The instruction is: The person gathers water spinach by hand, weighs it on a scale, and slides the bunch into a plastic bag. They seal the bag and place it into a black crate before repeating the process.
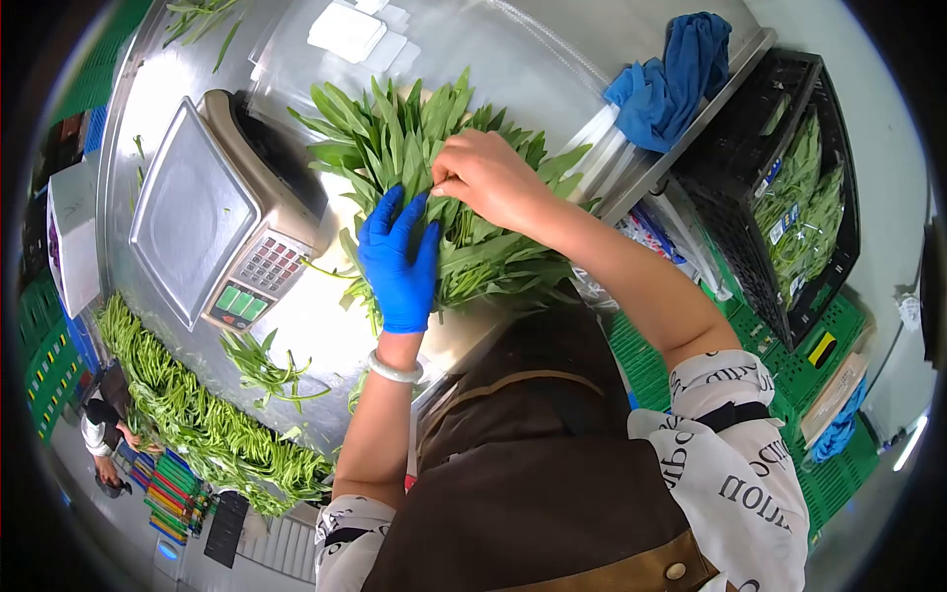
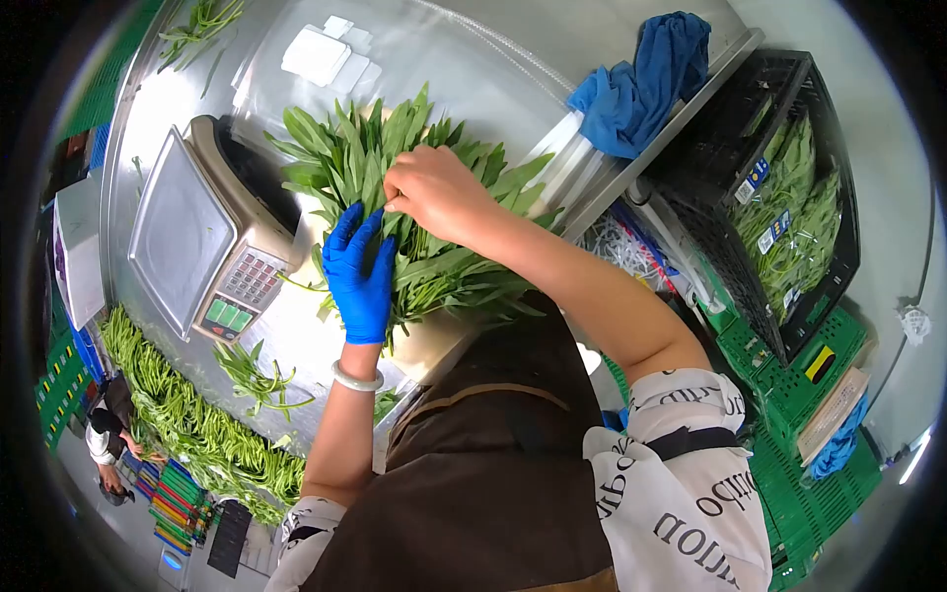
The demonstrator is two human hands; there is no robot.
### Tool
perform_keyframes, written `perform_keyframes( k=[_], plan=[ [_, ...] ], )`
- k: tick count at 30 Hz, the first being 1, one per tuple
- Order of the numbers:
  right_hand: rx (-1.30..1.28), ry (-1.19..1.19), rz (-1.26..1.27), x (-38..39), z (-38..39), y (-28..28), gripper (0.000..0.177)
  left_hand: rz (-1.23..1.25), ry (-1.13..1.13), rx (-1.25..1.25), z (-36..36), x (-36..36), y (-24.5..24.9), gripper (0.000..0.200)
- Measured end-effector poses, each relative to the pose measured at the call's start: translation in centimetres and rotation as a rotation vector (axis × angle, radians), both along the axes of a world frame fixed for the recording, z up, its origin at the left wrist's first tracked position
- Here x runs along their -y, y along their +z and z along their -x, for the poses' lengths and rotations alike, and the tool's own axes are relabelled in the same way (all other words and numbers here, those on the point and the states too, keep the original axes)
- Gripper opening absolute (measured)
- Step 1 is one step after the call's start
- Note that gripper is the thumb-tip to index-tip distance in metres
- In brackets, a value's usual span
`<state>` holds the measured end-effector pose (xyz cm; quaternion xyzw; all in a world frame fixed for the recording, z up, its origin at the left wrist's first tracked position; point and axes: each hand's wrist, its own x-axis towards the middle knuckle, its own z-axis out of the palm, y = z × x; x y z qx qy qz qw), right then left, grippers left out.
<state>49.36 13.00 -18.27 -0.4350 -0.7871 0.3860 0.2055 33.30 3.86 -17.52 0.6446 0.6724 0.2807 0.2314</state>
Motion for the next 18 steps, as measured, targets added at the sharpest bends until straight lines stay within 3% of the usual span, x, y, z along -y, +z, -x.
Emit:
perform_keyframes(
  k=[2, 5, 8, 10, 11, 12, 14, 15, 17, 18],
  plan=[
    [0.163, -0.015, -0.233, -0.1, -0.4, 0.6, 0.014, -0.013, 0.007, 0.031, 0.3, 0.0, -0.7, 0.035],
    [0.173, -0.195, -0.481, -1.4, -1.0, 0.7, 0.013, -0.006, 0.016, 0.08, 0.4, 0.2, -1.1, 0.033],
    [0.158, -0.334, -0.504, -4.4, -4.5, 2.0, 0.015, -0.011, 0.011, 0.161, 0.6, 0.1, 0.5, 0.037],
    [0.436, -0.423, -0.646, -7.1, -9.3, 4.0, 0.009, -0.043, 0.018, 0.206, 2.4, 0.0, 2.4, 0.04],
    [0.522, -0.543, -0.636, -8.2, -10.8, 6.0, 0.015, -0.182, 0.054, 0.26, 3.9, 0.1, 1.9, 0.034],
    [0.605, -0.665, -0.627, -8.9, -12.1, 7.3, 0.029, -0.13, 0.142, 0.287, 5.3, 0.1, 2.6, 0.028],
    [0.774, -0.662, -0.703, -8.7, -15.3, 6.7, 0.015, -0.078, 0.231, 0.284, 8.4, 0.6, 2.2, 0.027],
    [0.856, -0.657, -0.738, -8.1, -15.0, 7.3, 0.016, -0.058, 0.257, 0.249, 9.4, 0.8, 2.0, 0.027],
    [0.316, -0.403, -0.386, -1.0, -10.9, 8.6, 0.017, 0.065, 0.203, 0.159, 11.5, 0.8, 0.8, 0.029],
    [0.191, -0.175, -0.461, 2.6, -8.2, 8.1, 0.02, 0.128, 0.177, 0.113, 12.1, 0.8, 0.2, 0.031]
  ],
)
